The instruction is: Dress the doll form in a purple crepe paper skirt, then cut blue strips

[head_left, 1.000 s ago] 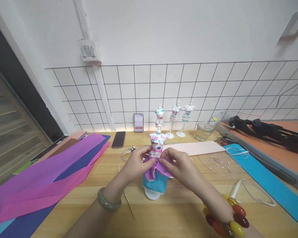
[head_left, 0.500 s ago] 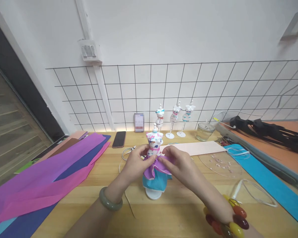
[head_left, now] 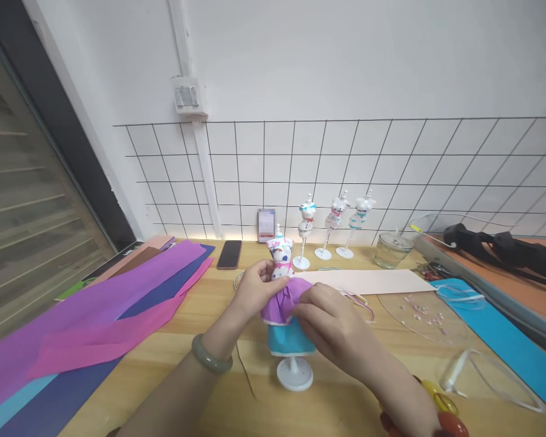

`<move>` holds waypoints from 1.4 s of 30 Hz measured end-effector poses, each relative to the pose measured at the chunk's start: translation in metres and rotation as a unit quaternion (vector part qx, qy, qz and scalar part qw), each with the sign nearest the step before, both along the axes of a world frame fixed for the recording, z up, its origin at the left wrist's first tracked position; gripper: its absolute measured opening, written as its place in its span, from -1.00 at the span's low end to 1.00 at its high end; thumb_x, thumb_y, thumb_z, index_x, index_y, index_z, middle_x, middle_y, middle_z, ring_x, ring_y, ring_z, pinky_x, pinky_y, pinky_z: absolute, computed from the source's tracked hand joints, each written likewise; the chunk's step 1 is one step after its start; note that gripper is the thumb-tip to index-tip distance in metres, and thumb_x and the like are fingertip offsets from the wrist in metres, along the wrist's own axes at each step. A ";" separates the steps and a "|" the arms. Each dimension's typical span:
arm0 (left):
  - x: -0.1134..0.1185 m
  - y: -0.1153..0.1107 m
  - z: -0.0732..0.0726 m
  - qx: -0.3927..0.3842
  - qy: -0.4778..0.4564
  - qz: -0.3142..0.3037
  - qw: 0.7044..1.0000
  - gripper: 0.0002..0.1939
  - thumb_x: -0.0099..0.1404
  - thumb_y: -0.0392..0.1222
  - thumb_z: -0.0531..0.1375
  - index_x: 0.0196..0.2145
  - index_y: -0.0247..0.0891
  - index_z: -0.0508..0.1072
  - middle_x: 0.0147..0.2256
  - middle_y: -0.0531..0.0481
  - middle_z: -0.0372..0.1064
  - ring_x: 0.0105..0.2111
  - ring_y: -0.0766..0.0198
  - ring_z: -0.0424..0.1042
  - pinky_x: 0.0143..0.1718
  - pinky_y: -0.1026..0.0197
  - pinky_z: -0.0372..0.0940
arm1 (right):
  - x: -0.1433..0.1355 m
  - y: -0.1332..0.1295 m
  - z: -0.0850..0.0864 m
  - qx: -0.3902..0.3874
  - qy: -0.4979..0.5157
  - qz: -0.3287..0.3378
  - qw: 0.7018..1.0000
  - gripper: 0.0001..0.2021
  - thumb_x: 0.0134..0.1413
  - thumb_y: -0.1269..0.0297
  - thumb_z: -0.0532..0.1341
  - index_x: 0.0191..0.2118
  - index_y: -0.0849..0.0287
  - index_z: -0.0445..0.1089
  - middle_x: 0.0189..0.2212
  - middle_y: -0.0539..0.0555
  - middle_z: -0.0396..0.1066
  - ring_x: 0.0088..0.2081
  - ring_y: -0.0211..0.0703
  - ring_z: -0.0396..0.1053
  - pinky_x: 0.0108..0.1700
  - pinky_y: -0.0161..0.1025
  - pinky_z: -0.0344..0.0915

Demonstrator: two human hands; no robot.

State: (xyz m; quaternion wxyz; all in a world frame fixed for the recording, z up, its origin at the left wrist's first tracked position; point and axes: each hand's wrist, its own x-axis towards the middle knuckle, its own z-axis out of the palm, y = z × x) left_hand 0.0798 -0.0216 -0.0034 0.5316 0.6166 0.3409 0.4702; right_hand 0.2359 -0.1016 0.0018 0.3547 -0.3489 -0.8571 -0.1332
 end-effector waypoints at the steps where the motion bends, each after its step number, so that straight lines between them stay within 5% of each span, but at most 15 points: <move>1: -0.001 0.001 0.001 -0.009 -0.006 0.006 1.000 -0.76 0.01 -0.22 0.30 -0.33 -0.34 0.41 -0.34 -0.04 0.44 -0.30 0.24 0.41 -0.25 0.22 0.26 | -0.002 0.000 -0.001 0.010 -0.013 0.005 1.000 -0.81 0.16 0.52 0.03 -0.28 0.22 0.38 -0.44 0.10 0.33 -0.38 -0.17 0.19 -0.39 -0.23 0.14; 11: -0.009 0.007 0.006 -0.065 -0.059 -0.004 0.996 -0.75 -0.05 -0.23 0.34 -0.39 -0.36 0.42 -0.39 -0.03 0.42 -0.36 0.28 0.38 -0.29 0.24 0.25 | -0.010 -0.001 -0.008 0.056 -0.078 0.010 0.995 -0.76 0.15 0.57 -0.02 -0.39 0.22 0.33 -0.50 0.09 0.33 -0.44 -0.17 0.18 -0.42 -0.21 0.10; 17: -0.016 0.005 0.011 -0.002 -0.036 -0.052 0.998 -0.68 0.02 -0.23 0.32 -0.24 -0.35 0.43 -0.24 -0.10 0.44 -0.23 0.23 0.41 -0.17 0.20 0.26 | -0.003 -0.002 -0.003 -0.063 0.073 0.066 0.993 -0.78 0.10 0.42 0.08 -0.11 0.19 0.30 -0.24 0.16 0.34 -0.19 -0.05 0.27 -0.20 -0.10 0.23; 23: -0.020 0.000 0.014 0.049 0.026 -0.140 0.989 -0.70 0.09 -0.20 0.29 -0.19 -0.31 0.44 -0.19 -0.11 0.44 -0.19 0.17 0.41 -0.16 0.17 0.27 | 0.011 0.007 0.000 -0.305 0.280 -0.035 0.910 -0.79 0.20 0.16 0.07 -0.13 0.09 0.31 -0.15 0.09 0.36 -0.09 -0.09 0.30 -0.07 -0.16 0.23; 26: -0.020 -0.001 0.012 0.072 0.058 -0.138 0.986 -0.72 0.09 -0.17 0.29 -0.22 -0.31 0.46 -0.23 -0.09 0.45 -0.21 0.17 0.40 -0.16 0.16 0.27 | 0.015 0.010 0.001 -0.414 0.291 -0.006 0.863 -0.75 0.16 0.06 0.10 -0.26 0.14 0.35 -0.32 0.04 0.39 -0.26 -0.16 0.34 -0.23 -0.25 0.27; 31: -0.019 0.000 0.011 0.093 0.051 -0.149 0.983 -0.72 0.10 -0.18 0.28 -0.21 -0.30 0.47 -0.20 -0.09 0.45 -0.19 0.18 0.40 -0.14 0.17 0.26 | 0.020 0.011 0.002 -0.472 0.302 -0.003 0.828 -0.65 0.01 -0.01 0.21 -0.49 0.22 0.31 -0.55 -0.01 0.30 -0.49 -0.28 0.21 -0.48 -0.34 0.14; 35: -0.015 0.000 0.008 0.078 0.039 -0.160 0.983 -0.70 0.10 -0.18 0.29 -0.19 -0.30 0.46 -0.16 -0.12 0.45 -0.13 0.14 0.40 -0.09 0.13 0.26 | 0.020 0.008 0.005 -0.472 0.291 0.002 0.832 -0.66 -0.03 0.01 0.25 -0.48 0.24 0.35 -0.52 0.00 0.30 -0.48 -0.28 0.20 -0.47 -0.35 0.12; 42: -0.009 -0.001 0.000 0.033 0.028 -0.187 0.981 -0.70 0.14 -0.16 0.26 -0.16 -0.30 0.45 -0.15 -0.14 0.44 -0.16 0.13 0.43 -0.10 0.09 0.30 | 0.013 0.011 0.000 -0.405 0.229 -0.067 0.882 -0.65 0.08 0.04 0.15 -0.55 0.22 0.32 -0.60 -0.02 0.29 -0.51 -0.27 0.20 -0.48 -0.34 0.11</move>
